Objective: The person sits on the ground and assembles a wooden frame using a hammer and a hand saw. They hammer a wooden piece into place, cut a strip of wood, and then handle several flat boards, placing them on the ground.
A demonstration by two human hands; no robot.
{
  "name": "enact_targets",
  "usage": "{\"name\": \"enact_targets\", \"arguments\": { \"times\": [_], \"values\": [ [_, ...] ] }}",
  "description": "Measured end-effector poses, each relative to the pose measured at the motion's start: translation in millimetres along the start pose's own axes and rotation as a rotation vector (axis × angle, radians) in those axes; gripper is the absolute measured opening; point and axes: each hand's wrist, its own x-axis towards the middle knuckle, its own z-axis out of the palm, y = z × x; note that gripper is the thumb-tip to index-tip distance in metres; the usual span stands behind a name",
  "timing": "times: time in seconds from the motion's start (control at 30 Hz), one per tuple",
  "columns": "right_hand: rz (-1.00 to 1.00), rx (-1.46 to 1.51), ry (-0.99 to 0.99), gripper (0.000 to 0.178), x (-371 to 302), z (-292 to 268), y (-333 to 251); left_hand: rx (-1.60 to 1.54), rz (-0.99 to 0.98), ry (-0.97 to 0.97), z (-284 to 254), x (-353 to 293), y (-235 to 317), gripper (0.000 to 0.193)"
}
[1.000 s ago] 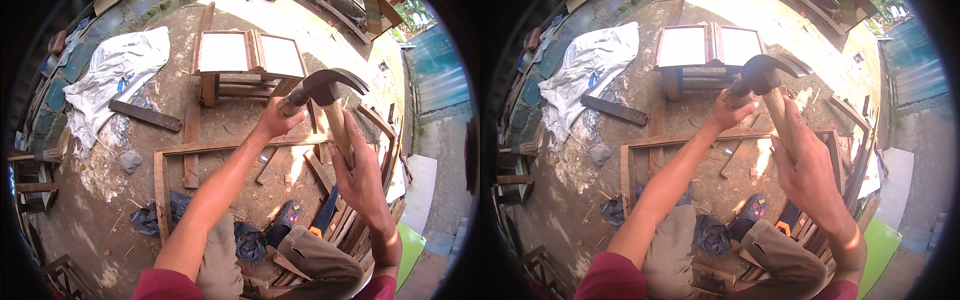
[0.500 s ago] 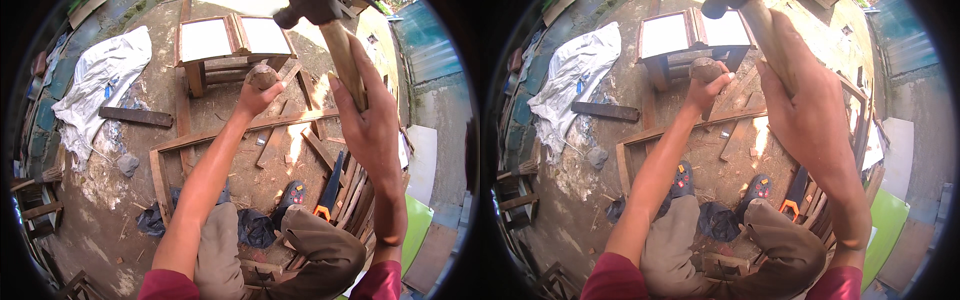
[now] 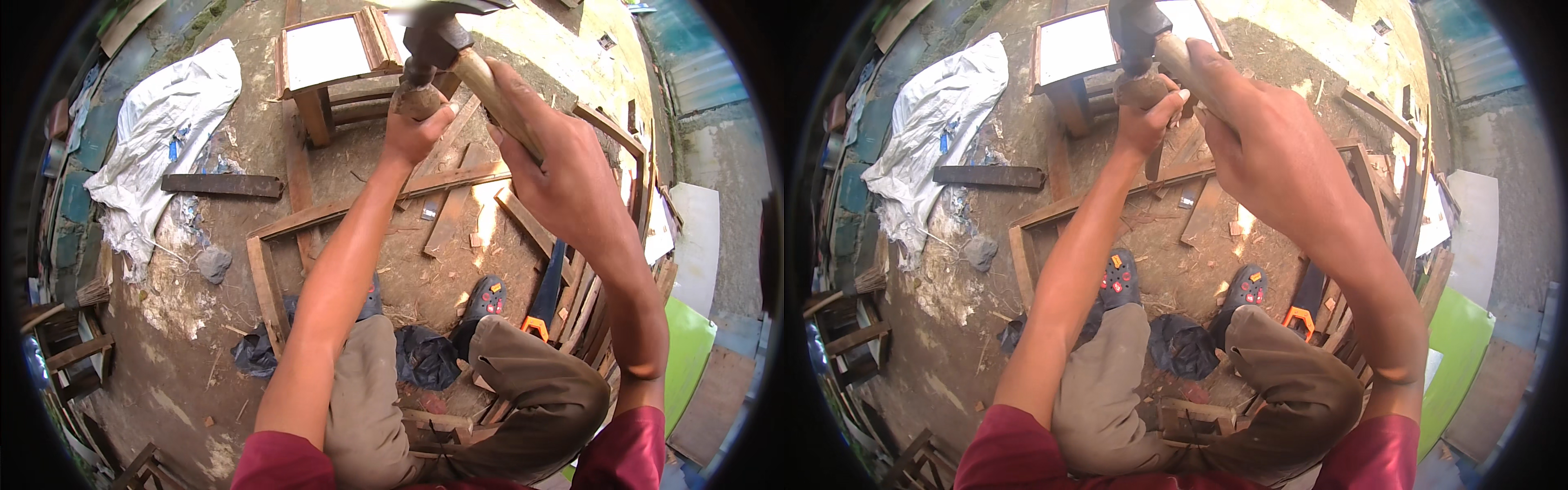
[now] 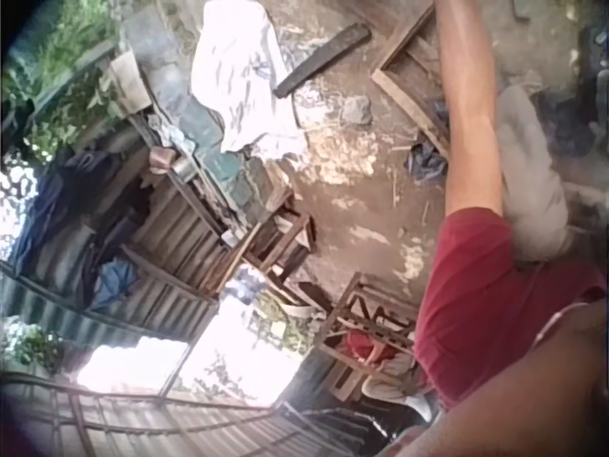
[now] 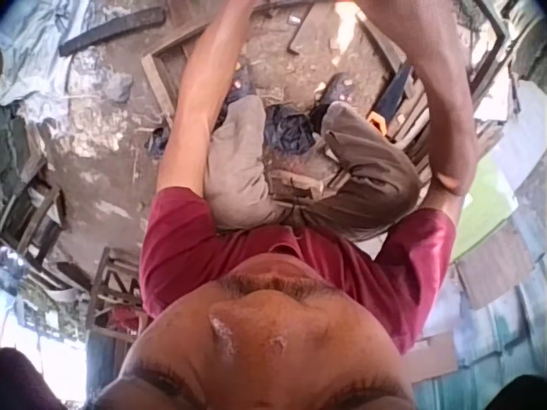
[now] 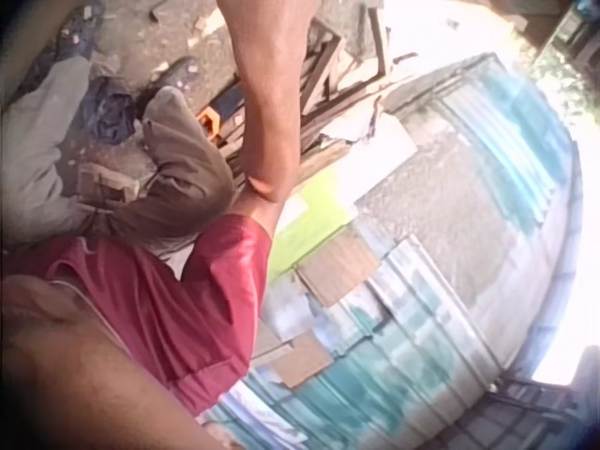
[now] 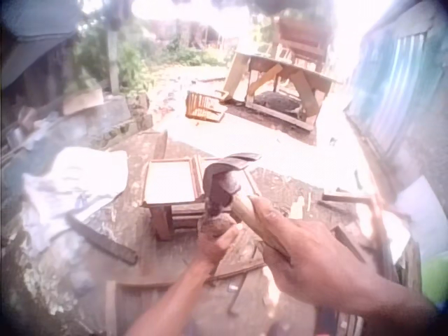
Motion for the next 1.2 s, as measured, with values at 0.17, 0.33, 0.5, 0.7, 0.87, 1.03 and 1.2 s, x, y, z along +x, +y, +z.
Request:
{"name": "enact_targets", "arguments": {
  "times": [0.17,0.33,0.5,0.7,0.87,1.03,1.2],
  "values": [
    [0.074,0.048,0.165,0.049,16,-9,-8,0.087,0.092,0.002,-5,-4,3,0.014],
    [0.06,0.112,-0.025,0.048,2,11,-2,0.036,0.081,0.039,-7,-4,-2,0.011],
    [0.039,0.05,0.061,0.059,20,-11,-6,0.015,0.018,0.025,-14,-8,2,0.012],
    [0.079,0.005,-0.203,0.056,5,8,1,0.002,-0.011,0.038,-7,-4,3,0.01],
    [0.058,0.038,0.167,0.049,22,-8,-19,0.071,0.024,0.037,-8,-6,0,0.009],
    [0.129,0.076,-0.234,0.056,8,4,-12,0.054,0.022,0.058,-7,-7,-2,0.01],
    [0.026,0.123,0.039,0.057,15,-16,-19,0.047,-0.019,0.031,-13,-8,-1,0.009]
  ]
}}
